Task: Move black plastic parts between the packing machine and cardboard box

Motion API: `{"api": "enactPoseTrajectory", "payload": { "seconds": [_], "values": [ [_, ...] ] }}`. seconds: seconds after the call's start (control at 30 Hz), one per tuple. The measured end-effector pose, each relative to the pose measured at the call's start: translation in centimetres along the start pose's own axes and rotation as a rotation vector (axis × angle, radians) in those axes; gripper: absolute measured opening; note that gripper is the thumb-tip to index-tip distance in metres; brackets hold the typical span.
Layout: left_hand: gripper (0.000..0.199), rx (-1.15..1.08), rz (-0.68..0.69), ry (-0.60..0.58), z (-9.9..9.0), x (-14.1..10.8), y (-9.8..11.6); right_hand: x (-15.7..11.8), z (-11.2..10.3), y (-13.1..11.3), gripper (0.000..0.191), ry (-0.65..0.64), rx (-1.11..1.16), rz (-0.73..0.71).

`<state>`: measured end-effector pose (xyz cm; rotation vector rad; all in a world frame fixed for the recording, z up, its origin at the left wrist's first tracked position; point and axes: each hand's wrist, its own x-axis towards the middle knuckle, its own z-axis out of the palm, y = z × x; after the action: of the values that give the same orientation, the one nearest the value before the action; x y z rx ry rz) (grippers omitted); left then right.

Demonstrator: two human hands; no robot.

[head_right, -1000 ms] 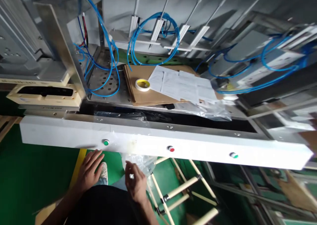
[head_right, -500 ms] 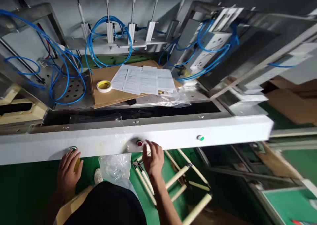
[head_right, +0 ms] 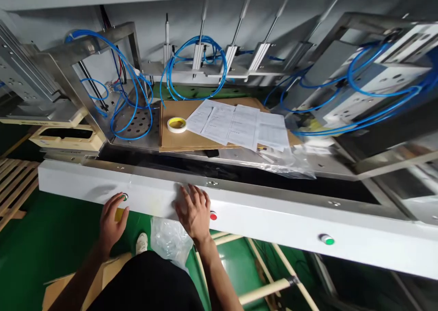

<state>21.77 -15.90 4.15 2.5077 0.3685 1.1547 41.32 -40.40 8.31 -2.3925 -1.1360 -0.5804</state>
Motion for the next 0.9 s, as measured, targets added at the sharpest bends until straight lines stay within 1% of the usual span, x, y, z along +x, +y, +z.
{"api": "enactPoseTrajectory", "payload": {
  "seconds": [0.07,0.17,0.27,0.37,0.43,0.5,0.57,0.67,0.73,0.8,0.87,0.9],
  "values": [
    [0.034,0.062,-0.009,-0.018,-0.2,-0.7,-0.9,-0.1,0.0,-0.3,0.052,0.001,0.014,0.003],
    [0.036,0.150,0.016,-0.035,0.0,-1.2,-1.6,-0.4,0.0,-0.5,0.047,-0.021,0.032,-0.015],
    [0.040,0.207,0.057,-0.034,0.3,-0.7,-1.2,-1.0,-0.1,-0.1,0.044,-0.029,0.050,-0.041],
    [0.038,0.211,0.146,-0.120,0.8,0.4,-0.6,-1.5,-0.4,0.4,0.044,-0.009,0.060,-0.065],
    [0.035,0.210,0.176,-0.146,1.2,1.0,-0.4,-1.7,-0.6,0.6,0.043,0.013,0.070,-0.084],
    [0.034,0.210,0.182,-0.132,1.5,1.3,-0.4,-2.0,-0.9,0.5,0.042,0.063,0.088,-0.084],
    [0.035,0.198,0.191,-0.107,1.7,1.3,-0.6,-2.4,-1.1,0.5,0.041,0.138,0.100,-0.048],
    [0.037,0.157,0.195,-0.026,1.4,0.7,-0.9,-3.8,-1.6,1.1,0.038,0.225,0.081,0.057],
    [0.044,0.125,0.159,0.051,1.1,-0.3,-1.2,-5.2,-2.2,2.7,0.037,0.249,0.045,0.148],
    [0.057,0.099,0.091,0.085,0.8,-1.7,-1.6,-7.0,-3.2,5.5,0.034,0.311,-0.037,0.307],
    [0.069,0.088,0.040,0.044,0.7,-3.4,-2.0,-8.8,-4.6,9.3,0.035,0.427,-0.169,0.524],
    [0.073,0.088,0.029,0.005,0.8,-4.3,-2.1,-9.7,-5.5,11.4,0.040,0.488,-0.237,0.627]
  ]
}}
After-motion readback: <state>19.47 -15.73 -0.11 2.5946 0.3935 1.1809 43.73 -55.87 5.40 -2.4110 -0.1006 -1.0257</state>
